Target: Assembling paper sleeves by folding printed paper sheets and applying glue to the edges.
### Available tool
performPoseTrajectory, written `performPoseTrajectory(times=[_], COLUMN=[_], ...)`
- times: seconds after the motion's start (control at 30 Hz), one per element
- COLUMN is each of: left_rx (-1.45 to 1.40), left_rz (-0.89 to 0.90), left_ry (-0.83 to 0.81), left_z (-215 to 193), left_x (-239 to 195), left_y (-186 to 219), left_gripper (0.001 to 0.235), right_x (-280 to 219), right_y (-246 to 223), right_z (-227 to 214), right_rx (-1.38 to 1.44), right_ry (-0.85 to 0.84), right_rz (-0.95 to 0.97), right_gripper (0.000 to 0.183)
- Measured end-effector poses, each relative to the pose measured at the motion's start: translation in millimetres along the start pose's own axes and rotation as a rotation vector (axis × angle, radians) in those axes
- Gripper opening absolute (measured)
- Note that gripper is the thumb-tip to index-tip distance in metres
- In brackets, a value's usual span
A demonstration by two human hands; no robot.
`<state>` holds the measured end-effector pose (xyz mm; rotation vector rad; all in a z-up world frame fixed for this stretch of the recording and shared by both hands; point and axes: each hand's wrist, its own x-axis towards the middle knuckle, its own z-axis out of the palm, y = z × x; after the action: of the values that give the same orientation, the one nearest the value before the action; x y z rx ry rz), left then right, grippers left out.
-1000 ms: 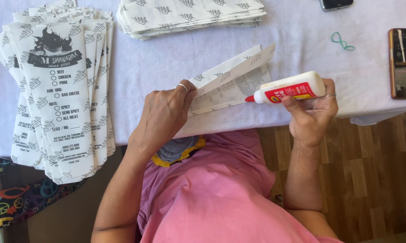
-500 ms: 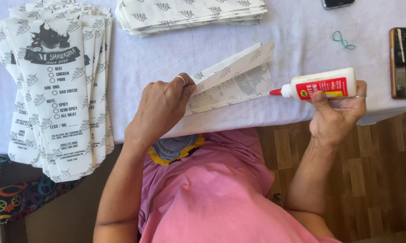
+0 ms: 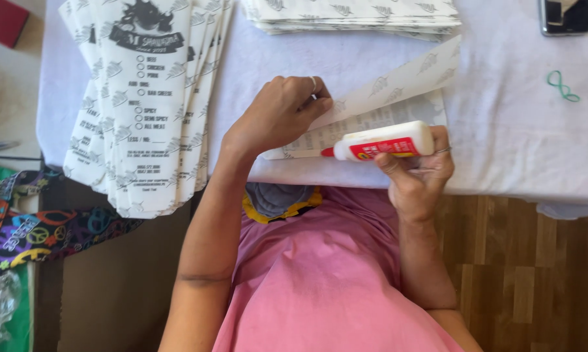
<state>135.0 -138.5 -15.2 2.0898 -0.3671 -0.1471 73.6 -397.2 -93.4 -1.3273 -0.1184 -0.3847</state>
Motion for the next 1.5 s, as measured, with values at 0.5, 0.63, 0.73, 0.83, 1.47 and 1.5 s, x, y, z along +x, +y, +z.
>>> performPoseTrajectory(times=[0.5,0.63,0.73,0.83,1.47,1.5], left_rx=[0.047,0.329,0.472,0.54,0.534,0.547], left_rz=[0.097,0.27,0.304,0.395,0.443,0.457], left_ry=[-0.083,-0.05,-0.128,-0.057,0.289,0.305], left_z=[-3.2,19.4,34.7,41.0,54.1,53.9], left_x=[-23.4,-47.5,-60.3,-62.2,-57.5,-57.2], left_y=[19.4,16.2,7.7,-0.1,11.2,12.2], left_gripper=[0.022,0.036,0.05,0.045,0.01,0.01], right_x=[5.4,46.7,65.7,75.5,42.1,42.8], right_y=[-8.9,-56.0,-74.0,-77.7,-64.9,-65.3], right_z=[1.8,-78.5,-122.8,-146.9,-27.4,-26.0], right_rx=[0.075,-0.104,-0.488,-0.83,-0.91,-0.907], right_ry=[-0.023,0.266,0.269,0.133,-0.487,-0.482], right_rz=[0.011,-0.001,0.075,0.147,-0.606,-0.629], right_gripper=[0.049,0.036,0.041,0.025,0.005,0.004])
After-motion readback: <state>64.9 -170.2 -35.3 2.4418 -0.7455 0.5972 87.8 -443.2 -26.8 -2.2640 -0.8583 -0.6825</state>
